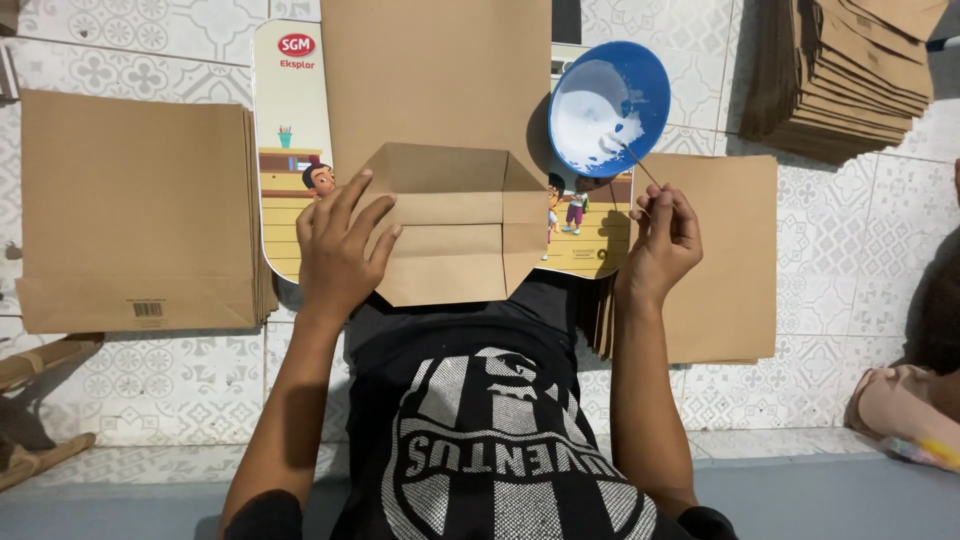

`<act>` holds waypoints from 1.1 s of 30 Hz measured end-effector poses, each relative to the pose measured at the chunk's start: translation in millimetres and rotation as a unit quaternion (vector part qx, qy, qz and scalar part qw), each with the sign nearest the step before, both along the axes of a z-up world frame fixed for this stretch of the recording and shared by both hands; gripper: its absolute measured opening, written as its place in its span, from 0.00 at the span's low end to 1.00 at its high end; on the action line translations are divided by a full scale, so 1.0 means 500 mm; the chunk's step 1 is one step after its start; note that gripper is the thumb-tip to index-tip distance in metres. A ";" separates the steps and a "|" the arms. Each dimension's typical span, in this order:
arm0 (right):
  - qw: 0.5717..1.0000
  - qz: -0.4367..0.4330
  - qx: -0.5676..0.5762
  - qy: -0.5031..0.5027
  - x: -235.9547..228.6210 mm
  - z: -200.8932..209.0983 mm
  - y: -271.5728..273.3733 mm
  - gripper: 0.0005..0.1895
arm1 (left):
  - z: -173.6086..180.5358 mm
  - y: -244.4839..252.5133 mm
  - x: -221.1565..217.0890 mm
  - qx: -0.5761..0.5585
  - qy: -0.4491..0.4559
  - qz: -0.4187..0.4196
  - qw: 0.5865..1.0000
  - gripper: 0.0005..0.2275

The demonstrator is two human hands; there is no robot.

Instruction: Applying glue to the edges of paper bags and folding them to complete the assembly.

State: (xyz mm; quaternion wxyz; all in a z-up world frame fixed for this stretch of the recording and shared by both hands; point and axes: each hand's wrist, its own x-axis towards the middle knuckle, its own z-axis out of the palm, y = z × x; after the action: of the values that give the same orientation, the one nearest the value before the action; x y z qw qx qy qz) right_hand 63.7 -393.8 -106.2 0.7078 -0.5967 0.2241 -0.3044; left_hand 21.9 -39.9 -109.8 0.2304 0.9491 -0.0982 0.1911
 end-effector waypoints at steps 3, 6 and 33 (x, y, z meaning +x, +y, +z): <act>1.000 -0.004 -0.019 -0.008 -0.007 0.001 -0.006 0.08 | -0.004 0.000 0.000 0.006 0.012 0.003 1.000 0.12; 0.992 0.011 -0.120 -0.022 -0.010 0.012 -0.018 0.05 | -0.005 -0.001 0.002 0.018 0.004 0.007 1.000 0.11; 0.803 0.171 -0.561 -0.104 0.088 0.116 -0.063 0.07 | -0.018 0.004 -0.001 0.025 0.014 0.017 0.999 0.11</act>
State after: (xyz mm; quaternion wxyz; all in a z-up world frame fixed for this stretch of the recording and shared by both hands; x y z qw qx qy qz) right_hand 107.6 -425.1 -48.0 0.3096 -0.8829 -0.1668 -0.3113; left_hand 21.6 -37.8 -118.7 0.2051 0.9586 -0.0837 0.1788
